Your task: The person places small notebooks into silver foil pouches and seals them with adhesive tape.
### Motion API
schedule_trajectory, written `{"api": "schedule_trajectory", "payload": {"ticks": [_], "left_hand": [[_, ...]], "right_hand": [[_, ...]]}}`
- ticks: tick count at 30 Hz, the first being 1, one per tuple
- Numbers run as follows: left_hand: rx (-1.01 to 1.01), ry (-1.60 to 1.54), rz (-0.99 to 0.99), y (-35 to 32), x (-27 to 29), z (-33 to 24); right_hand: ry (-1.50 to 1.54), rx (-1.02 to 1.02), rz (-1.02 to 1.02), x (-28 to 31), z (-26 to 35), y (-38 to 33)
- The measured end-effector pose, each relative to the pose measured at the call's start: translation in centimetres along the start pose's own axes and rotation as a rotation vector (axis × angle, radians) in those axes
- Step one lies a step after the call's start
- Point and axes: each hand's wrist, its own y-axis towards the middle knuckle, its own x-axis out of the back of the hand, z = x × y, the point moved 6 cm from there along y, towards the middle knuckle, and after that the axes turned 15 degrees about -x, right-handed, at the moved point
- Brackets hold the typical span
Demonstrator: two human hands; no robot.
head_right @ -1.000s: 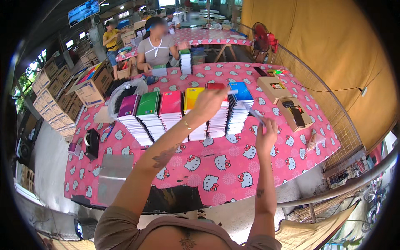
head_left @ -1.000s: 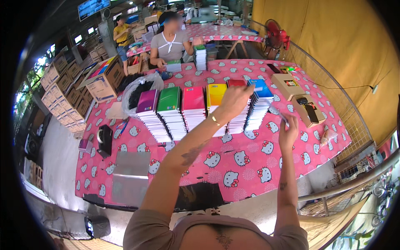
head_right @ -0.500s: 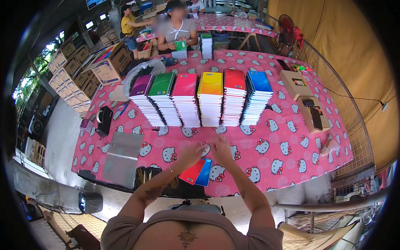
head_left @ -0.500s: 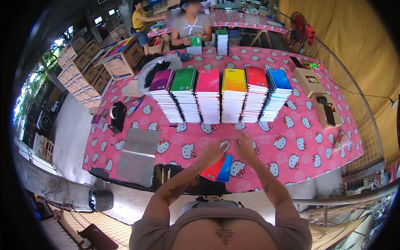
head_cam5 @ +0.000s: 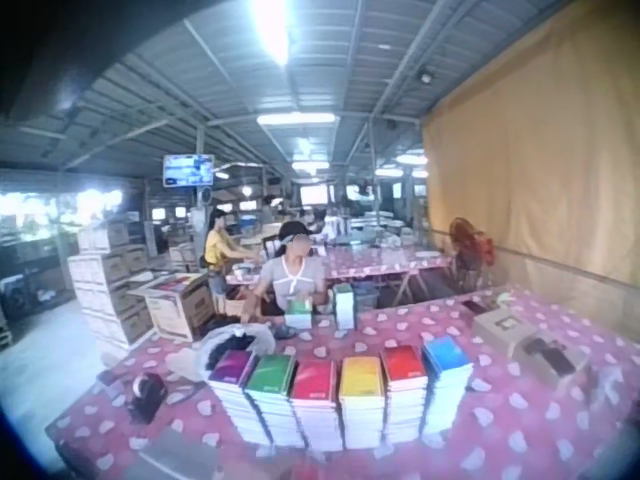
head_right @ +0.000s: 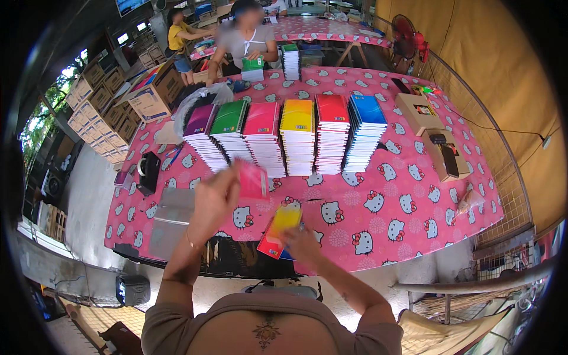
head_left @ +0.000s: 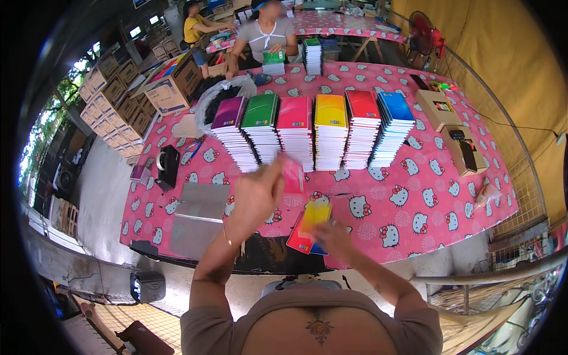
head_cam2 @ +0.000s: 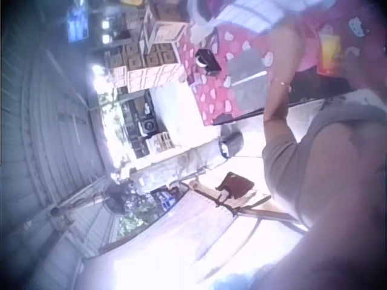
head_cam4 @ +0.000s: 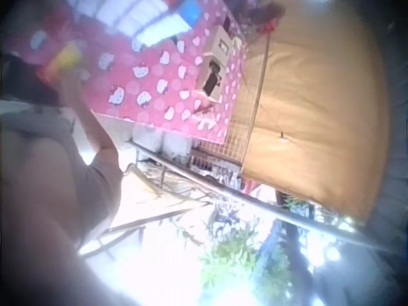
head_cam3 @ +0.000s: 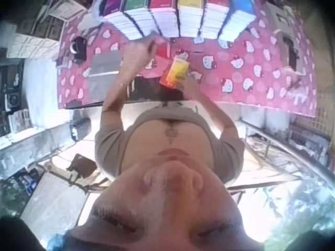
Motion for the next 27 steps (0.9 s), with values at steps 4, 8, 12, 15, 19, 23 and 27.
{"api": "schedule_trajectory", "payload": {"ticks": [4, 8, 12, 15, 19, 23, 27], "left_hand": [[0.110, -0.213, 0.793, -6.0, -10.4, -1.8], [0.374, -0.336, 0.691, -15.0, -20.5, 2.3], [0.256, -0.068, 0.023, -4.1, -10.7, 6.8], [-0.090, 0.403, -0.216, 3.1, -2.4, 9.2], [-0.072, 0.199, 0.021, 1.9, -2.0, 16.0], [0.457, -0.479, -0.759, 2.2, 0.9, 16.7], [0.502, -0.731, -0.956, -0.7, 6.7, 12.8]], "right_hand": [[0.532, -0.479, 0.105, -0.9, -2.8, 0.1], [0.583, -0.215, -0.408, 12.7, 1.2, 12.6], [0.117, 0.077, -0.583, 14.9, 3.6, 21.6], [0.152, 0.043, -0.506, 13.2, 4.6, 25.7], [0.113, -0.031, -0.381, 10.9, 7.3, 28.4], [-0.055, 0.079, -0.378, 9.6, 4.2, 30.7], [-0.022, 0.289, -0.439, 12.3, 9.1, 26.4]]}}
